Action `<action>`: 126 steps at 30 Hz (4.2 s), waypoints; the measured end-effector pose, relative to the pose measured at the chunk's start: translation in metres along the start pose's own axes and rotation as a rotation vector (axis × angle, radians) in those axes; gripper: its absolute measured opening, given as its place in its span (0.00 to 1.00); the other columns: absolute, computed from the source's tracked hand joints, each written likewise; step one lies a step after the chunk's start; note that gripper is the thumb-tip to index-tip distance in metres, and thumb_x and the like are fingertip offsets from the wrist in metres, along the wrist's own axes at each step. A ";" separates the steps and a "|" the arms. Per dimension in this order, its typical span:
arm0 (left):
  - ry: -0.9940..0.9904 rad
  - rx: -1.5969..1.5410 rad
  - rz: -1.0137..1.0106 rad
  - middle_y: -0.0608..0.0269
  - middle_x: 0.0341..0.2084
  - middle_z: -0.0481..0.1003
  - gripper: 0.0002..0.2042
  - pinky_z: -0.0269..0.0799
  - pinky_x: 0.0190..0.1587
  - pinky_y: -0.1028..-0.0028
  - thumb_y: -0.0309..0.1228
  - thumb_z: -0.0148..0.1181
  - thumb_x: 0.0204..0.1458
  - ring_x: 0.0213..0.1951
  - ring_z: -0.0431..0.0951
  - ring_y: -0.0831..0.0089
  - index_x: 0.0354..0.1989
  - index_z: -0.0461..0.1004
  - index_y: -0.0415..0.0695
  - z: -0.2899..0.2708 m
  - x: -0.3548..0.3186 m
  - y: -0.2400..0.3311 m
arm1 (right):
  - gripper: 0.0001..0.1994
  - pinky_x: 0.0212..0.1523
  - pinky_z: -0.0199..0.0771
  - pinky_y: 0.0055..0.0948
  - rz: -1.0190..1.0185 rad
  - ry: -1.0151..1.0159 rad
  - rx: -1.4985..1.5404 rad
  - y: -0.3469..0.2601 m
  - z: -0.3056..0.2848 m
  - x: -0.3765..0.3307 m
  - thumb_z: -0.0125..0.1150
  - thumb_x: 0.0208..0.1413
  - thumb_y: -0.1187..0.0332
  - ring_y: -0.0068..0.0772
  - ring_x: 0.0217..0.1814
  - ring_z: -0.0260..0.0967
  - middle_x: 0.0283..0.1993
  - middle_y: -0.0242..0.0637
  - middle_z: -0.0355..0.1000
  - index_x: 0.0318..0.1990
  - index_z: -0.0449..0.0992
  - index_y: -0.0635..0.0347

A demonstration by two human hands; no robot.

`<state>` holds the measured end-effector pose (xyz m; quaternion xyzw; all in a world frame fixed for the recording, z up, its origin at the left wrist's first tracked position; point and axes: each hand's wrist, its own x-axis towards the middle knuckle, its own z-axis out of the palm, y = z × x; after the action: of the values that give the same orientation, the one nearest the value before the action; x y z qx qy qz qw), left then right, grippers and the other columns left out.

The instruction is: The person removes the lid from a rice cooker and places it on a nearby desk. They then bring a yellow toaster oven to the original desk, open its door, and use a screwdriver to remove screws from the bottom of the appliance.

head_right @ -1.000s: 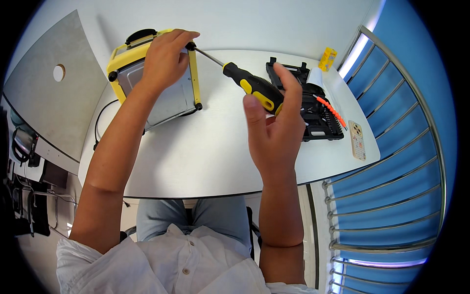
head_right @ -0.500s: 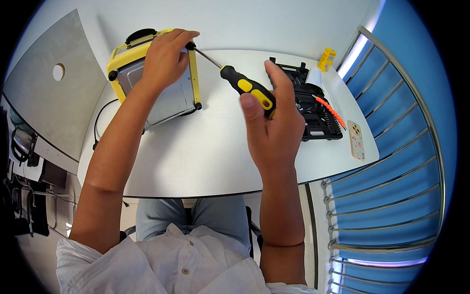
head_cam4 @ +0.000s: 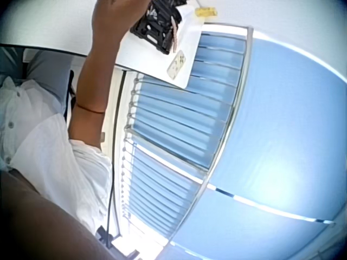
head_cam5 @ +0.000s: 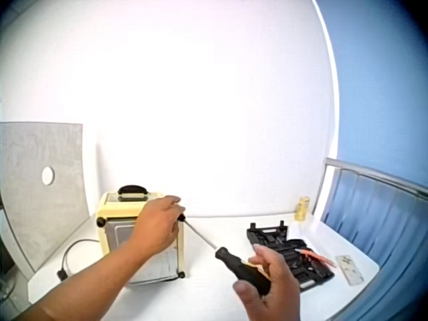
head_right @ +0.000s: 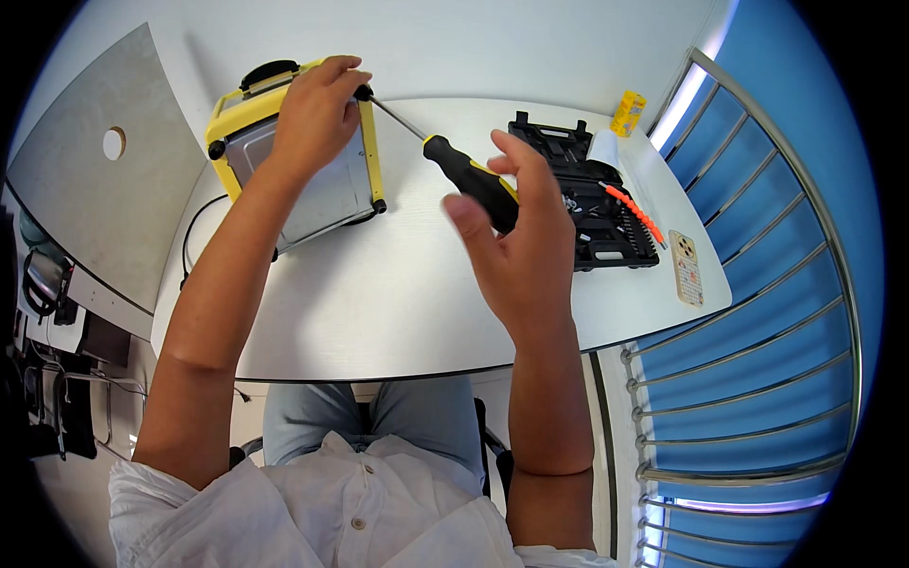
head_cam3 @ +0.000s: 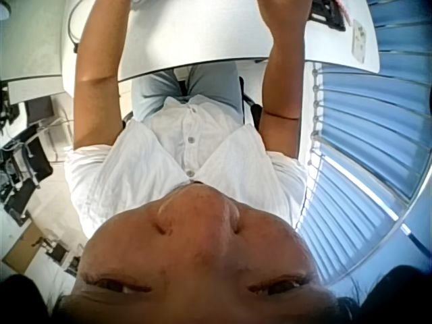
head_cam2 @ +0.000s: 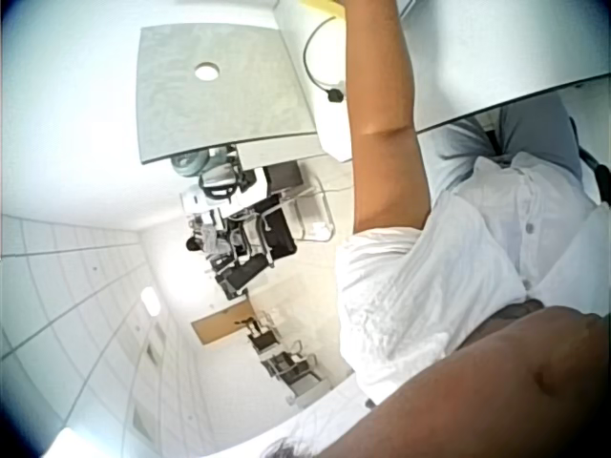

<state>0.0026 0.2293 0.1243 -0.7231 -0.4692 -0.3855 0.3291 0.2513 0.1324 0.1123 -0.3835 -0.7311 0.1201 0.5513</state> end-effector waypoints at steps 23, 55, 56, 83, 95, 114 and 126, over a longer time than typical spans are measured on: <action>0.008 0.020 -0.004 0.59 0.45 0.74 0.13 0.70 0.48 0.64 0.19 0.64 0.37 0.44 0.75 0.58 0.35 0.77 0.42 0.004 0.001 -0.003 | 0.18 0.32 0.67 0.23 0.162 -0.043 0.098 0.023 0.002 -0.006 0.60 0.55 0.69 0.20 0.28 0.67 0.31 0.33 0.73 0.53 0.71 0.59; -0.004 0.017 0.070 0.67 0.43 0.75 0.11 0.69 0.47 0.65 0.24 0.69 0.36 0.46 0.74 0.65 0.30 0.79 0.48 -0.005 -0.002 0.001 | 0.15 0.41 0.66 0.19 0.460 -0.065 0.484 0.066 0.036 -0.053 0.58 0.56 0.71 0.19 0.39 0.65 0.42 0.32 0.71 0.52 0.71 0.62; -0.017 0.031 0.080 0.68 0.44 0.75 0.11 0.68 0.48 0.65 0.24 0.69 0.36 0.47 0.73 0.65 0.30 0.79 0.49 -0.006 -0.002 0.001 | 0.16 0.41 0.66 0.19 0.467 -0.070 0.513 0.067 0.037 -0.055 0.58 0.56 0.71 0.18 0.39 0.65 0.42 0.32 0.71 0.52 0.71 0.62; -0.444 -0.474 -0.045 0.68 0.35 0.73 0.09 0.72 0.36 0.68 0.27 0.66 0.43 0.38 0.75 0.66 0.34 0.75 0.48 0.081 -0.059 0.109 | 0.15 0.40 0.65 0.20 0.607 0.039 0.216 0.114 -0.068 -0.126 0.57 0.54 0.72 0.19 0.37 0.65 0.38 0.32 0.71 0.50 0.73 0.61; -0.575 -0.677 -0.191 0.65 0.35 0.75 0.09 0.72 0.36 0.68 0.25 0.62 0.47 0.35 0.76 0.64 0.38 0.74 0.47 0.103 -0.074 0.117 | 0.15 0.40 0.67 0.21 0.591 0.037 0.128 0.124 -0.076 -0.134 0.57 0.53 0.72 0.21 0.36 0.66 0.38 0.34 0.72 0.49 0.73 0.61; -0.907 -1.509 -0.645 0.70 0.29 0.72 0.11 0.69 0.38 0.78 0.24 0.64 0.49 0.33 0.72 0.82 0.41 0.71 0.41 0.100 -0.095 0.095 | 0.16 0.41 0.66 0.19 0.667 -0.004 0.308 0.119 -0.091 -0.134 0.55 0.52 0.77 0.19 0.37 0.66 0.38 0.32 0.71 0.50 0.71 0.62; -0.778 -1.517 -0.728 0.66 0.33 0.72 0.12 0.69 0.43 0.79 0.26 0.51 0.59 0.33 0.72 0.81 0.51 0.68 0.41 0.060 -0.100 0.124 | 0.17 0.46 0.70 0.24 0.423 -0.048 0.006 0.089 -0.109 -0.124 0.59 0.49 0.77 0.27 0.41 0.72 0.40 0.38 0.75 0.49 0.73 0.62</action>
<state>0.1067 0.1951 -0.0057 -0.6315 -0.3670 -0.3993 -0.5542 0.3991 0.0797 0.0096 -0.5238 -0.6470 0.2444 0.4973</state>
